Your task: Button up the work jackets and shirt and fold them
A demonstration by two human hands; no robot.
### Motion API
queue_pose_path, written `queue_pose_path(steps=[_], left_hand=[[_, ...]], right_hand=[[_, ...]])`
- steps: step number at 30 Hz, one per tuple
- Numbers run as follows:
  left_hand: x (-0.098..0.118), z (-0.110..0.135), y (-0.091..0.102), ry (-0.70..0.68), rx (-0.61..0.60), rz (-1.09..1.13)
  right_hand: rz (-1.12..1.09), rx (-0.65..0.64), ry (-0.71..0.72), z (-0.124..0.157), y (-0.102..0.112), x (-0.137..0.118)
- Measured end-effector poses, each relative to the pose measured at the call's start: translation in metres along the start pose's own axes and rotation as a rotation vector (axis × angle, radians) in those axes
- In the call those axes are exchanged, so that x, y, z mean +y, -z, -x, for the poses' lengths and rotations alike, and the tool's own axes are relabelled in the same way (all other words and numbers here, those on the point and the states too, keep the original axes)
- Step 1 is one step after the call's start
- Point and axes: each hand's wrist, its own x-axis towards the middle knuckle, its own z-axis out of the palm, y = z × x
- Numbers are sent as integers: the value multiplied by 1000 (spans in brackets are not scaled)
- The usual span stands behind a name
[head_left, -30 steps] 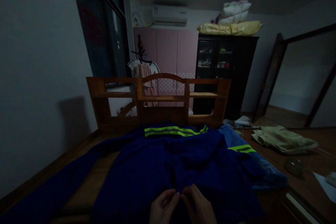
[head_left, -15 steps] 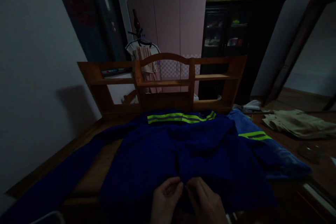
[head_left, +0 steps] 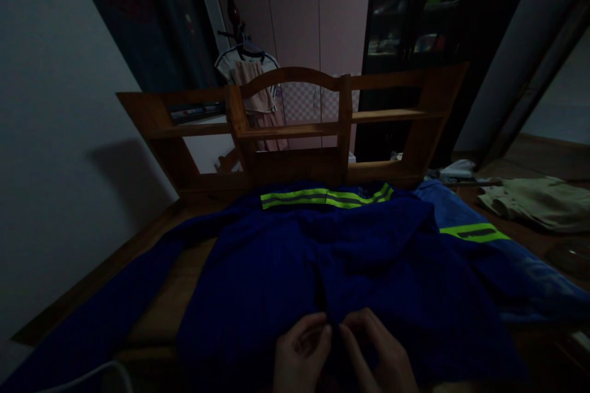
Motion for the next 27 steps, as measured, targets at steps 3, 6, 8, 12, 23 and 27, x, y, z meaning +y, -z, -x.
queue_pose_path(steps=[3,6,8,12,23,27], left_hand=[[0,1,-2,-7,29,-10],[-5,2,-3,-9,37,-12],[-11,1,-2,-21,53,8],[-19,-2,4,-32,-11,16],[-12,6,7,-129,-63,-193],[-12,11,4,-246,-17,-351]], right_hand=[[-85,-9,-88,1,0,-2],[-119,-5,-132,2,-1,-2],[-132,5,-148,3,-3,0],[-151,7,-156,3,-4,2],[81,-110,-21,5,7,2],[128,-166,-56,6,8,2]])
